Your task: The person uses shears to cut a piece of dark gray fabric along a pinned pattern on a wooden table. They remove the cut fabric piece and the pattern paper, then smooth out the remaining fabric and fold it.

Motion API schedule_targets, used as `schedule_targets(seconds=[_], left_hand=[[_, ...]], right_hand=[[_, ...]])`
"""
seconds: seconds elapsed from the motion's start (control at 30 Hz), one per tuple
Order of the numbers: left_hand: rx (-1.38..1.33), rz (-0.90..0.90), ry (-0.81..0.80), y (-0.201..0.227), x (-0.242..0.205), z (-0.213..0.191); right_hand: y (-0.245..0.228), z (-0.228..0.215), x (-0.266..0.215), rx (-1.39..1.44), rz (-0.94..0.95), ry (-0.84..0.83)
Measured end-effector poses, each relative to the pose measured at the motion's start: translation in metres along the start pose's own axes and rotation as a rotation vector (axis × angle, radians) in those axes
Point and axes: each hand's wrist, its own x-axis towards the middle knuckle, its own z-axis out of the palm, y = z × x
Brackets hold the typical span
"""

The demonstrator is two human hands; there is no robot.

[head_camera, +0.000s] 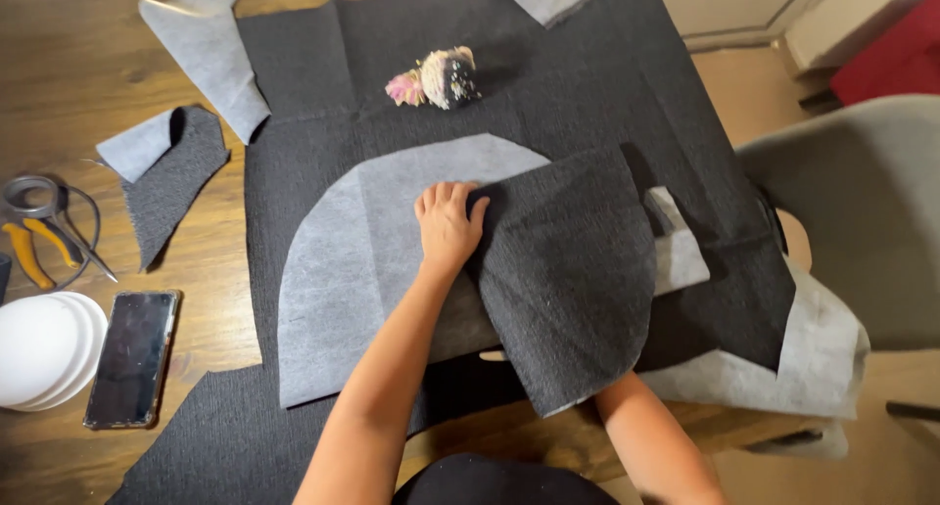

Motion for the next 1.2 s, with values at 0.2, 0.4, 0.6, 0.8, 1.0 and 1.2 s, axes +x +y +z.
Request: schedule_targets(seconds=[0.2,0.4,0.6,0.8,1.0,1.2], left_hand=[[-0.004,-0.036,0.038,0.0,0.002,0.003],[0.029,-0.057,0.109,0.006,0.002,0.005],[0.1,-0.174,0.205,0.02,0.003,-0.021],[-0.639,-0.703,-0.072,0.027,-0.006,-0.059],[-0.753,-0.785,-0.24,0.05,-0.058,-0.027],[-0.937,-0.677,-0.209,0.067,-0.026,-0.088]], right_hand=[[0.003,-0.015,-0.032,0.272,0.191,0.072],[-0.011,-0.01,-0.06,0.382,0.13,0.004],[0.069,-0.034,0.013,-0.146,-0.383,-0.012],[0.067,-0.04,0.033,-0.381,-0.488,0.012],[0.083,-0.048,0.06,-0.471,-0.769,0.005],[0.099,-0.047,0.093,-0.267,-0.645,-0.07]])
